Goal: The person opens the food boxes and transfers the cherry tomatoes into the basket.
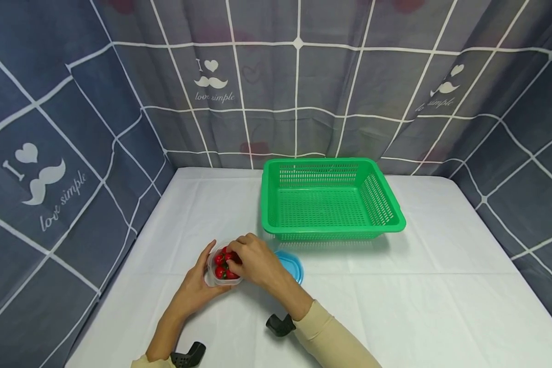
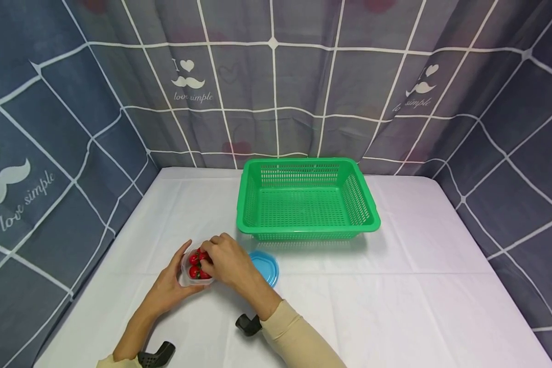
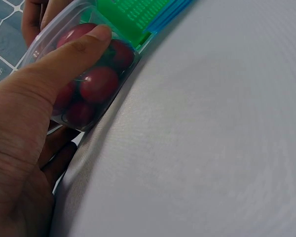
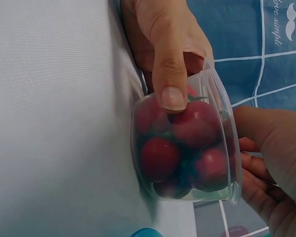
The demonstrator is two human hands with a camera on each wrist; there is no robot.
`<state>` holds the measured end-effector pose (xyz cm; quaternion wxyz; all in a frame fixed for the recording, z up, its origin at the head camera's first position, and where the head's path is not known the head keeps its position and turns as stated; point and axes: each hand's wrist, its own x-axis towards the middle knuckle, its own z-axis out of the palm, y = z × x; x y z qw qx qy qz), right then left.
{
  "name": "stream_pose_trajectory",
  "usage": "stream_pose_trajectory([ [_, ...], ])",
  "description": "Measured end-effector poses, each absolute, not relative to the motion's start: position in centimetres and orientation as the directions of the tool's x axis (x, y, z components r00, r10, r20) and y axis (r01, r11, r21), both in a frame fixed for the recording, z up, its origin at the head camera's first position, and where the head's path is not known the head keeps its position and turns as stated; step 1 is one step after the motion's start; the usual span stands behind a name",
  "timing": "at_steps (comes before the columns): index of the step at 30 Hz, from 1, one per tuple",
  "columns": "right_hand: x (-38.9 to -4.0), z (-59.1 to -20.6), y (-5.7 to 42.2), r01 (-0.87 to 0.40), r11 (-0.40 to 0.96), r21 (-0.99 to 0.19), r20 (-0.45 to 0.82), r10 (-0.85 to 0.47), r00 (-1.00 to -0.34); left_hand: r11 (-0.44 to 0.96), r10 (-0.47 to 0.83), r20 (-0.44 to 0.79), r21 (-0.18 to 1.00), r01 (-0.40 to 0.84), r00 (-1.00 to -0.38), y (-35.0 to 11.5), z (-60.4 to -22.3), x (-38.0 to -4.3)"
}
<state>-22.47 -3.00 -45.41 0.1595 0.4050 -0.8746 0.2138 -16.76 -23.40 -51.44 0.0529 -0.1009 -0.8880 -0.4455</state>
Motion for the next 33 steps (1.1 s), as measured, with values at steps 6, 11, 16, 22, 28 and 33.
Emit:
stream_pose_trajectory([
  [6,-22.6,-45.2,-2.7,-0.785,0.525,-0.329,0.497,-0.61,-0.617,0.583,0.129,0.181,0.782,0.222,-0.975,-23.5,-51.5,-16.7],
  [11,-22.6,-44.6,-2.3,-0.787,0.491,-0.374,0.531,-0.582,-0.616,0.583,0.136,0.193,0.778,0.236,-0.972,-23.5,-51.6,-16.7],
  [16,-22.7,-44.1,-1.8,-0.785,0.479,-0.393,0.565,-0.548,-0.618,0.583,0.139,0.207,0.773,0.249,-0.968,-23.5,-51.7,-16.8],
  [22,-23.0,-43.6,-1.0,-0.778,0.45,-0.438,0.589,-0.51,-0.626,0.579,0.137,0.2,0.779,0.243,-0.97,-23.5,-51.7,-16.8],
  [28,-23.5,-43.0,0.1,-0.733,0.449,-0.511,0.562,-0.47,-0.681,0.578,0.13,0.185,0.785,0.226,-0.974,-23.4,-51.6,-16.8],
  [33,-24.0,-42.6,1.0,-0.711,0.433,-0.554,0.562,-0.436,-0.703,0.583,0.125,0.192,0.78,0.228,-0.973,-23.3,-51.7,-16.9],
])
